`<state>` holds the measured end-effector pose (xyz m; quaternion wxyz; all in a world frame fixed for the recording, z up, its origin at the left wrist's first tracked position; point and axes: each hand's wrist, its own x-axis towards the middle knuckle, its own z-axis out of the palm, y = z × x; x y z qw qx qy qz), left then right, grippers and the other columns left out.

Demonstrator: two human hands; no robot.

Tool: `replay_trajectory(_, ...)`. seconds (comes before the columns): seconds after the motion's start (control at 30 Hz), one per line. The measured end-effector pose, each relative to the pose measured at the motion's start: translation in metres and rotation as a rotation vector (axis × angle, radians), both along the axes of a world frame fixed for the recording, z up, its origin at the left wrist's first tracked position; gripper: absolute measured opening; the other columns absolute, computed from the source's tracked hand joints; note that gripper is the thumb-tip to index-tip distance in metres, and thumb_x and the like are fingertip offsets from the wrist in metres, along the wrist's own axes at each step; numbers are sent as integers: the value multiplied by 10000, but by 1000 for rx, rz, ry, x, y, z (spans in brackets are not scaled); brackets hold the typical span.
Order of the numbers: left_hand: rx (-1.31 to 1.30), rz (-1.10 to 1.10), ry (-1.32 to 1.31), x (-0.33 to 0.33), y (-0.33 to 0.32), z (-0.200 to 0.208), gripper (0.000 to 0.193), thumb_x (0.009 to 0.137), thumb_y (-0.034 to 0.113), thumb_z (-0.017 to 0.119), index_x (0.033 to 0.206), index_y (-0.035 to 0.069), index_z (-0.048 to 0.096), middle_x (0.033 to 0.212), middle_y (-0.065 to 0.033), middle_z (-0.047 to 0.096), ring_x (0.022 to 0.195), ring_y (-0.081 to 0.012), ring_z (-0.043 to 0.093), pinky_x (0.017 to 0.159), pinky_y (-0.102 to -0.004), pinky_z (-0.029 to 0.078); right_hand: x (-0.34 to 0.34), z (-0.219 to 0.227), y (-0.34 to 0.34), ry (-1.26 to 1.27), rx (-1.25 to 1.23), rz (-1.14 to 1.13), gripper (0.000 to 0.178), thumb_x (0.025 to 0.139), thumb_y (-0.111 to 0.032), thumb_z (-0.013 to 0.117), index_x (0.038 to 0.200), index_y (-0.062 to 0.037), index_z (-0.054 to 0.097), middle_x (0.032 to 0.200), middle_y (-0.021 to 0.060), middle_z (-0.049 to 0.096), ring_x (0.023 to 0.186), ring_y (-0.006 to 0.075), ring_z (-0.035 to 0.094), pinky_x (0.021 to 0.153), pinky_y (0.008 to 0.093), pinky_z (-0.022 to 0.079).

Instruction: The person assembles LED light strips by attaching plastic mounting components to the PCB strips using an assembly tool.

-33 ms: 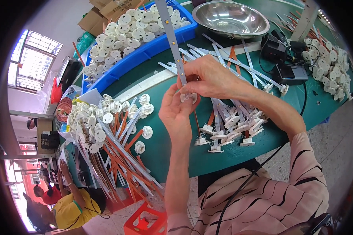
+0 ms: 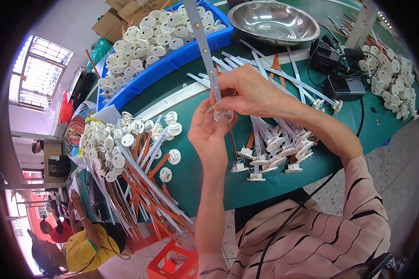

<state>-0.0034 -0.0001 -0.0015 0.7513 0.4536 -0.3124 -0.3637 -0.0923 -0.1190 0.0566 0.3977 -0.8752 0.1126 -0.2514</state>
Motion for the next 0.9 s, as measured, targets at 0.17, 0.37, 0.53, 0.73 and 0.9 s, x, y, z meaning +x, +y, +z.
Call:
replay_trajectory(0.17,38,52,-54,-4,-1,4,407,838,-86,511,1231,-71,408,1115,-187,565,974,-226,601,824,-356,538,-1,-1,0,-1,-40,6,102,719,-40,682,793,6,629,660,100,627,580,154,597,543,275,466)
replay_trajectory(0.37,14,101,-53,-3,1,3,415,833,-60,558,1222,-80,414,1079,-187,599,936,-196,602,764,-320,549,1,-4,0,-12,-28,24,114,714,-34,688,747,12,590,610,101,614,547,161,600,524,280,465)
replay_trajectory(0.53,45,149,-80,-6,2,4,434,827,-72,555,1230,-100,398,1051,-209,609,884,-197,616,737,-314,555,1,-3,0,36,23,34,124,701,-18,691,701,15,571,567,98,590,525,158,589,503,283,449)
replay_trajectory(0.73,68,192,-74,-11,1,7,462,813,-70,577,1235,-109,392,1032,-209,617,855,-190,619,710,-304,558,0,-14,-1,-14,58,50,131,690,-22,691,679,15,565,558,91,573,524,155,570,493,277,419)
replay_trajectory(0.9,83,226,-63,-8,4,7,468,800,-75,589,1228,-111,403,1014,-210,622,836,-187,622,692,-297,558,4,-11,2,22,-3,53,125,683,-27,685,670,4,565,544,73,551,525,149,544,487,285,396)
